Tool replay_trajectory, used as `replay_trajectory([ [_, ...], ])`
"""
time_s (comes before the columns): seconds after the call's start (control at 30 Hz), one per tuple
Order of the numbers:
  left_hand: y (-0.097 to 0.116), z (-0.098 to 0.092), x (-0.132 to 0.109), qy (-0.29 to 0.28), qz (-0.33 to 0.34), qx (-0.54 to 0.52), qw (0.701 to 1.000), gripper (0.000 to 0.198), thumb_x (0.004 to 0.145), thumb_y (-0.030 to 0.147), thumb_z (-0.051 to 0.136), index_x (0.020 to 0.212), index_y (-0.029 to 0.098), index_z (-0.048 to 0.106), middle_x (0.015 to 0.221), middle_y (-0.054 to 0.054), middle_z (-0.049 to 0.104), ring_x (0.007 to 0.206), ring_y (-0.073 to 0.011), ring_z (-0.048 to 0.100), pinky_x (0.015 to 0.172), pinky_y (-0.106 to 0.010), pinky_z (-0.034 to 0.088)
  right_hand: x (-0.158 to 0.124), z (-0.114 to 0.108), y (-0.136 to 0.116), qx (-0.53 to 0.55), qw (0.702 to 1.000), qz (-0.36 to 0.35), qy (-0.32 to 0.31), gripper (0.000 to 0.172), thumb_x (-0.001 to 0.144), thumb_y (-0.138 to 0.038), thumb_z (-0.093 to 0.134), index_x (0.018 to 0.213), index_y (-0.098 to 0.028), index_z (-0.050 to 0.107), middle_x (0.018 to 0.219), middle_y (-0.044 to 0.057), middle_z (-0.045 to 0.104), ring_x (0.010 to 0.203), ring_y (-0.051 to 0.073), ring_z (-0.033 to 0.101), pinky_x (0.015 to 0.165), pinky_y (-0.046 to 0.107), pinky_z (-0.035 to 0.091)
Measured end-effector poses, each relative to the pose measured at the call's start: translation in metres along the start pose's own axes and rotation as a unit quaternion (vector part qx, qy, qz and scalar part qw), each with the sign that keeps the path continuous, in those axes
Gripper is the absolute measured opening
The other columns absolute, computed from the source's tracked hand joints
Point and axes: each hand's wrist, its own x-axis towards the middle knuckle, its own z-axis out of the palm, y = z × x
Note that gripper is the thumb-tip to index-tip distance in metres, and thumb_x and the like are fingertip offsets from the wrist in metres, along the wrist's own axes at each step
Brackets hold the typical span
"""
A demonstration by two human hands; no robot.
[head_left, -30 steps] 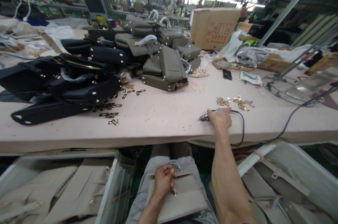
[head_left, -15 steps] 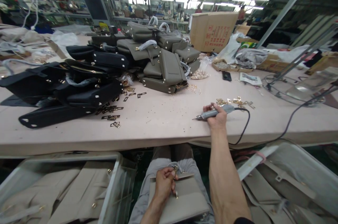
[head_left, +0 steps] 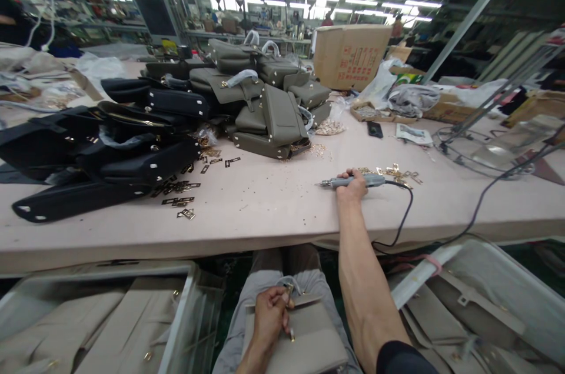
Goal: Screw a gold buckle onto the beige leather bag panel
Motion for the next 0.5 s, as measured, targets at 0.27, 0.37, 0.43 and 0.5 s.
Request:
replay_trajectory([
  [0.27, 0.001, 0.000, 0.001, 0.001, -0.003, -0.009, 1.000, 0.052, 0.065, 0.058, 0.086, 0.080, 0.012, 0.067, 0.064, -0.005, 0.069, 0.030, -0.0056, 0.040, 0.026, -0.019, 0.037, -0.001, 0.005, 0.013, -0.015, 0.998, -0.043, 0.037, 0.019, 0.078, -0.008, 0.064, 0.081, -0.020, 0.049, 0.071, -0.003, 0.060, 0.049, 0.009, 0.052, 0.041, 0.020, 0.049],
  [0.37, 0.001, -0.001, 0.001, -0.004, -0.005, -0.010, 1.000, 0.054, 0.065, 0.060, 0.086, 0.082, 0.011, 0.068, 0.065, -0.005, 0.069, 0.030, -0.0053, 0.040, 0.027, -0.020, 0.038, 0.000, 0.006, 0.015, -0.020, 0.998, -0.044, 0.041, 0.018, 0.079, -0.008, 0.063, 0.081, -0.020, 0.049, 0.071, -0.003, 0.060, 0.048, 0.009, 0.051, 0.041, 0.020, 0.049],
  [0.43, 0.001, -0.002, 0.001, -0.005, -0.007, -0.011, 1.000, 0.056, 0.065, 0.061, 0.086, 0.082, 0.011, 0.068, 0.066, -0.005, 0.069, 0.030, -0.0052, 0.040, 0.027, -0.020, 0.039, 0.000, 0.006, 0.015, -0.024, 0.998, -0.043, 0.039, 0.018, 0.079, -0.009, 0.063, 0.082, -0.020, 0.048, 0.071, -0.003, 0.060, 0.048, 0.008, 0.051, 0.041, 0.020, 0.049],
  [0.5, 0.001, -0.002, 0.001, -0.005, -0.011, -0.011, 1.000, 0.057, 0.064, 0.061, 0.086, 0.083, 0.011, 0.068, 0.066, -0.006, 0.069, 0.030, -0.0053, 0.040, 0.027, -0.020, 0.038, 0.001, 0.005, 0.015, -0.029, 0.998, -0.039, 0.031, 0.018, 0.081, -0.010, 0.063, 0.083, -0.020, 0.047, 0.072, -0.004, 0.059, 0.049, 0.008, 0.051, 0.042, 0.019, 0.049],
])
